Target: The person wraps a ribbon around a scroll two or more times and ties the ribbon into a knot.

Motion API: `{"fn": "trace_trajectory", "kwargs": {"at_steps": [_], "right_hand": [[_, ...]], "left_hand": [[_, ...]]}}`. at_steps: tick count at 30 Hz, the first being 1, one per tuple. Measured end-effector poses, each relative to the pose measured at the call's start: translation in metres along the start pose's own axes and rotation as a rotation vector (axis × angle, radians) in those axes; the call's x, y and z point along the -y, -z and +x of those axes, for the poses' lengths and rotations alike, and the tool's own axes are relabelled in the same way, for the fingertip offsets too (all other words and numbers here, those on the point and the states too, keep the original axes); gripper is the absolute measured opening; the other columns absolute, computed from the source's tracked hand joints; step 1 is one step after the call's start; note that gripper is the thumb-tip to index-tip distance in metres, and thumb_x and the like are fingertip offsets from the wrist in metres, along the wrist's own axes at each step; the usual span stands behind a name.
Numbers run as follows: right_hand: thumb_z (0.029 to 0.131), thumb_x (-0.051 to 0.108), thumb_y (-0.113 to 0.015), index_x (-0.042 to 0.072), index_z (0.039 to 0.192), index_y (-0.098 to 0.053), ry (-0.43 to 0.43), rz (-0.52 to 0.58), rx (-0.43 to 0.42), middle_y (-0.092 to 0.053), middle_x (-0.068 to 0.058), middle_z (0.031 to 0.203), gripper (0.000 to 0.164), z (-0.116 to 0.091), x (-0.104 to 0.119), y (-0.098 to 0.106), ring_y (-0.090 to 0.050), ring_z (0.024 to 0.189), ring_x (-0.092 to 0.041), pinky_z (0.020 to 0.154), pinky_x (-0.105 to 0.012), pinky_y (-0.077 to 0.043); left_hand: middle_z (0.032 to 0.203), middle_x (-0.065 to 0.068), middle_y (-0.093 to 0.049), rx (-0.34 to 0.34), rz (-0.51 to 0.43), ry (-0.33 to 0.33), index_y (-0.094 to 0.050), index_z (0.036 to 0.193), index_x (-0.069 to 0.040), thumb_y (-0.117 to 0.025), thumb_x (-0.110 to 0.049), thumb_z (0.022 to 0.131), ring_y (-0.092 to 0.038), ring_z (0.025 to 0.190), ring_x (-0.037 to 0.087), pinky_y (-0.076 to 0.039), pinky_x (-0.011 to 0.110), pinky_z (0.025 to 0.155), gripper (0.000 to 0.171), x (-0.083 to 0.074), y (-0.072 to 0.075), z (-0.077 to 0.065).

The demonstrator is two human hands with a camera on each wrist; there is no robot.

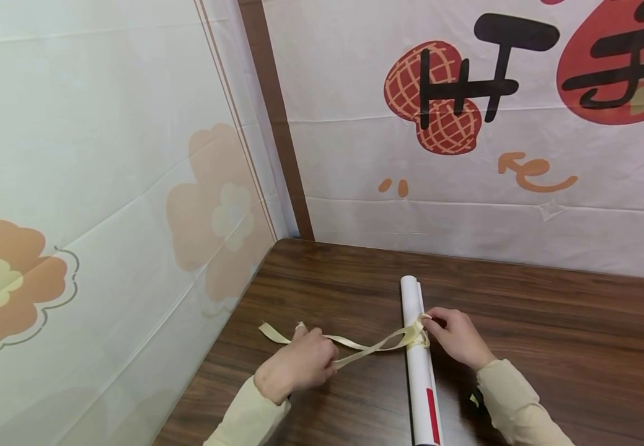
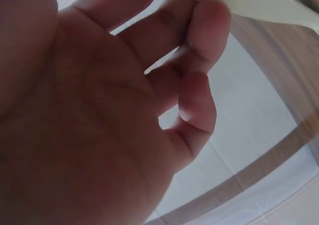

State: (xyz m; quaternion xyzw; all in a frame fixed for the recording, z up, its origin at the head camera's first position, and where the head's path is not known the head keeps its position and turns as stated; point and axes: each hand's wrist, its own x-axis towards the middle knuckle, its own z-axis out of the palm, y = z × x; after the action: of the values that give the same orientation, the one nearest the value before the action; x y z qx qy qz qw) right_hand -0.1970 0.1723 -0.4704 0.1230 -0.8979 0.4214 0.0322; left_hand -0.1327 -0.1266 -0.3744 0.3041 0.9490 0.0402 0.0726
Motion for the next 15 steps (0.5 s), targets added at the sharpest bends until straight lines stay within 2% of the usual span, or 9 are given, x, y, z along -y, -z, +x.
{"fn": "trace_trajectory", "kwargs": {"at_steps": [3,5,10,15], "right_hand": [[0.093,0.016,-0.062,0.011,0.096,-0.071,0.008,-0.003,-0.001,-0.067,0.000,0.084,0.011,0.000,0.000,0.000,-0.048,0.065,-0.008,0.059,-0.023,-0.039],[0.093,0.015,-0.062,0.011,0.095,-0.071,0.015,-0.003,0.000,-0.067,0.000,0.083,0.010,0.001,0.000,0.000,-0.047,0.065,-0.008,0.059,-0.022,-0.039],[0.094,0.016,-0.062,0.011,0.095,-0.071,0.022,0.006,0.008,-0.066,0.001,0.082,0.010,0.002,0.001,0.001,-0.047,0.064,-0.007,0.057,-0.023,-0.039],[0.094,0.016,-0.061,0.011,0.096,-0.071,0.019,0.009,0.018,-0.066,0.000,0.082,0.011,0.003,0.001,0.001,-0.046,0.063,-0.007,0.056,-0.023,-0.039]], "left_hand": [[0.053,-0.014,-0.048,0.012,-0.020,-0.012,-0.058,0.058,-0.019,-0.072,-0.014,0.081,-0.047,0.060,0.006,-0.042,0.046,0.088,0.027,-0.005,-0.001,-0.003],[0.050,-0.014,-0.049,0.032,-0.026,-0.024,-0.060,0.058,-0.019,-0.071,-0.014,0.081,-0.042,0.053,0.003,-0.040,0.037,0.080,0.026,-0.008,-0.003,-0.004],[0.049,-0.014,-0.041,0.100,-0.004,-0.079,-0.054,0.057,-0.020,-0.069,-0.014,0.080,-0.033,0.048,0.001,-0.030,0.024,0.070,0.028,-0.019,-0.007,-0.006],[0.049,-0.014,-0.033,0.134,-0.003,-0.156,-0.045,0.054,-0.020,-0.069,-0.013,0.077,-0.028,0.047,0.001,-0.026,0.020,0.066,0.034,-0.032,-0.012,-0.009]]}}
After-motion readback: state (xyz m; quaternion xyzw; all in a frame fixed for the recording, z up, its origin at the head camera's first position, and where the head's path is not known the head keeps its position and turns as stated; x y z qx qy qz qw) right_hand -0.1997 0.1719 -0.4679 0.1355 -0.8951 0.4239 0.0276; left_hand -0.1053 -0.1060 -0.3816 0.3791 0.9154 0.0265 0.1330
